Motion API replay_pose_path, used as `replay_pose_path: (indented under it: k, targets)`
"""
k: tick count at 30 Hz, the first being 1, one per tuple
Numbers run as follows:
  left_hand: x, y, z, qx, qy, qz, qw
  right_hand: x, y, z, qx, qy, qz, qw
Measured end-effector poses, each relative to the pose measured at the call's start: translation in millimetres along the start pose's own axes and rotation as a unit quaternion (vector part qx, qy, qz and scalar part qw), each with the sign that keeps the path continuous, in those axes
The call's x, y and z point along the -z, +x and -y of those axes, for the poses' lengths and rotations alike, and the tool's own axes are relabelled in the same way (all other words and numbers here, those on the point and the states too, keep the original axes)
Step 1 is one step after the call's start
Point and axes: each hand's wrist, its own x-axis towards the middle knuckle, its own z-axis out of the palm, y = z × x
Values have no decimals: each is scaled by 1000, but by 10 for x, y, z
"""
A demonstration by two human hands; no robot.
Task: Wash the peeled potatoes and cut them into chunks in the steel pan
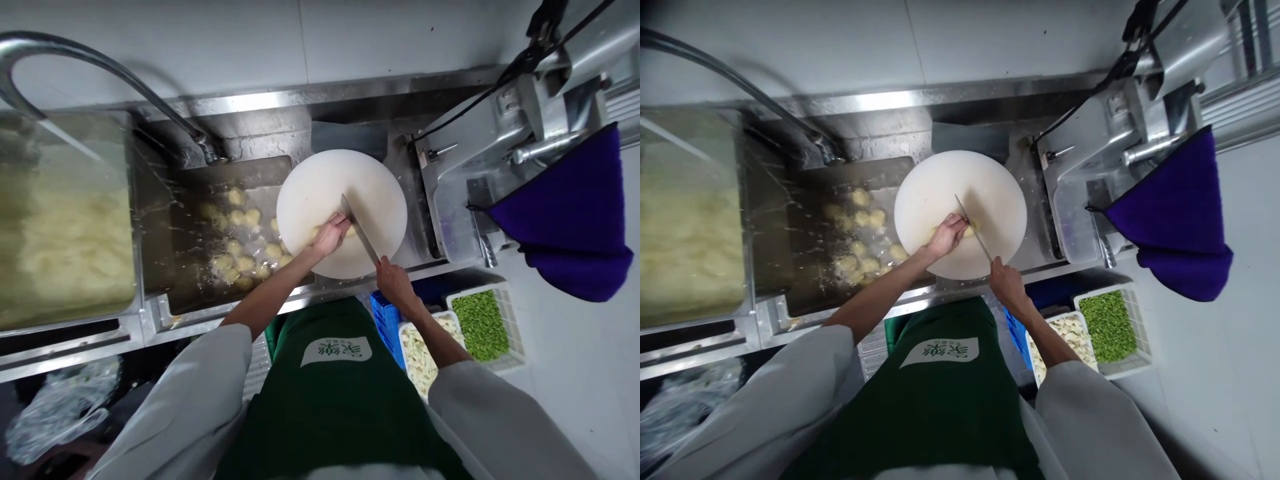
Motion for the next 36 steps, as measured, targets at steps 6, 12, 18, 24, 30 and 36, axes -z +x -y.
replay_pose_path:
  k: [6,12,18,24,30,36]
  targets:
    - [-19,-69,13,3,6,-9,1000,-18,0,6,5,-4,4,1000]
    - [-10,-90,25,-5,9,-9,1000,-9,-5,30,5,-6,11,1000]
    - [-9,-123,47,6,-3,-11,1000,28,-20,58,10,-17,6,1000]
    - [-20,-158,67,20,-10,-16,1000,29,-22,75,17,-31,6,999]
    - [-16,-203,94,23,-4,-16,1000,32,-22,86,20,-18,19,999]
    - [-11,-236,109,36,-14,-18,999,-1,12,110,20,-7,22,1000]
